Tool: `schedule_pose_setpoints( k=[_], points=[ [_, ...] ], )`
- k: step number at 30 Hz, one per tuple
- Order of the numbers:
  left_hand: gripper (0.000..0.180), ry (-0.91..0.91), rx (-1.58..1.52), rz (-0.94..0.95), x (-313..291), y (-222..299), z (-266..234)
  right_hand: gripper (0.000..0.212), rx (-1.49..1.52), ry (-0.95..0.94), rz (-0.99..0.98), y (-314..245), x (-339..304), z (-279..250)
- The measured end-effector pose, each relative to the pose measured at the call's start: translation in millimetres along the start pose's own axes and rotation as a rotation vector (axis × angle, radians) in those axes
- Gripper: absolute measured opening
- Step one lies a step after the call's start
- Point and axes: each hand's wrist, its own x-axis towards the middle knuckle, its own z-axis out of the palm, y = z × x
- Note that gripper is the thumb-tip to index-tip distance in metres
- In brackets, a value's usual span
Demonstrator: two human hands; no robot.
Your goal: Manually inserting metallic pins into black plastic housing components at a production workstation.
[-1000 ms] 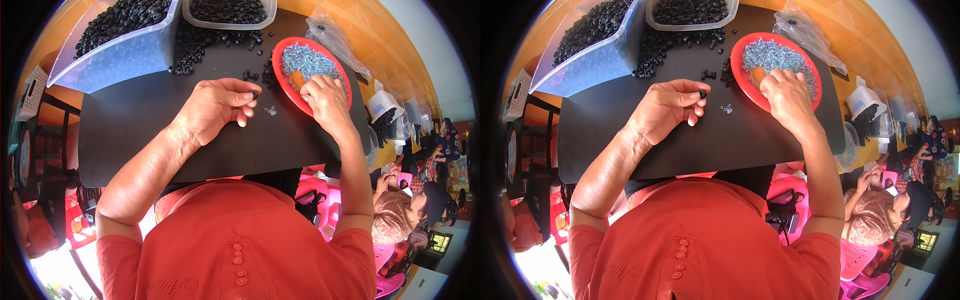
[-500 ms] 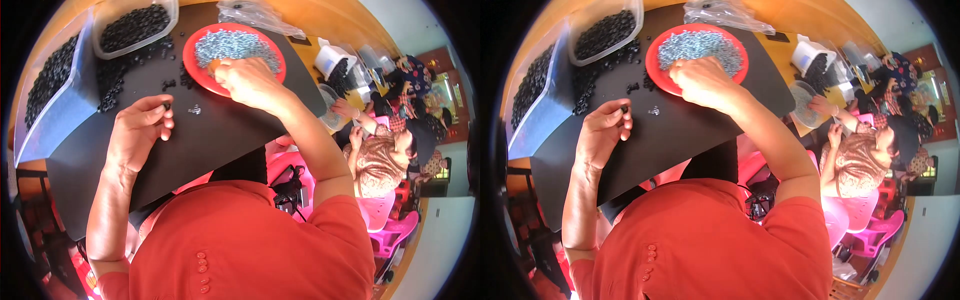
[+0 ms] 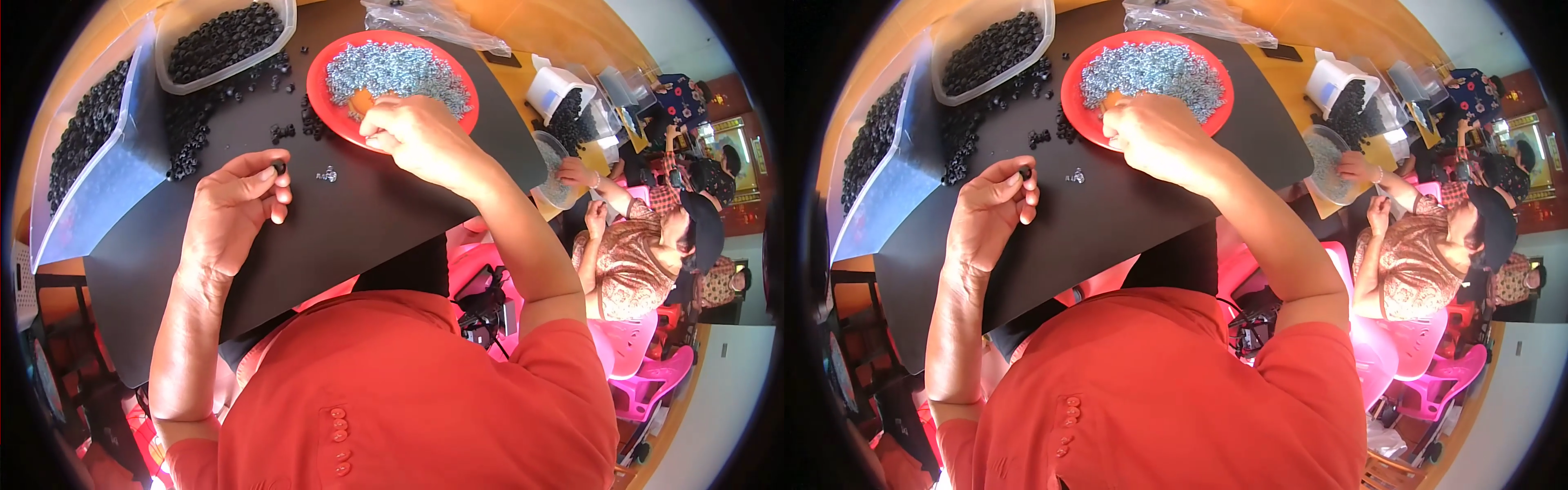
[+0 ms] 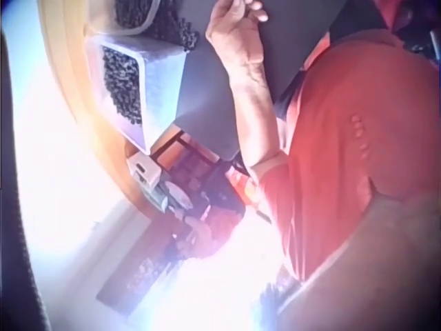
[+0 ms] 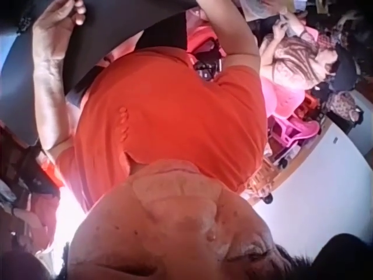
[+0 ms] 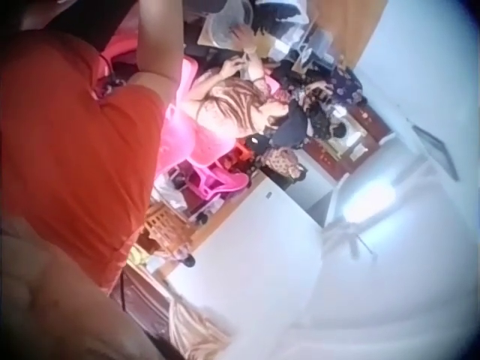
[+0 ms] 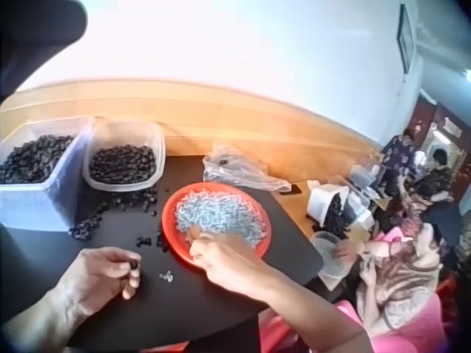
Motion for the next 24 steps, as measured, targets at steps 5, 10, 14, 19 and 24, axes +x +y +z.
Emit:
schedule_pose_setpoints(
  k=[5, 10, 14, 19, 24],
  points=[
    [0.029, 0.013, -0.054, -0.005, -3, 0, -3, 0.008, -0.047, 0.004, -0.006, 0, -2, 9],
    [0.024, -0.059, -0.233, 0.027, 4, -4, -3, 0.008, 0.079, 0.093, 0.091, -17, -2, 2],
    [0.022, -0.048, -0.243, 0.075, 3, -4, -4, 0.006, 0.349, 0.150, 0.043, -51, 16, 8],
    [0.022, -0.059, -0.269, 0.103, 0, -3, -5, 0.006, 0.360, 0.126, 0.001, -69, 33, 25],
    [0.019, -0.038, -0.294, 0.131, -3, 1, -4, 0.004, 0.352, 0.155, -0.104, -76, 43, 32]
  ],
)
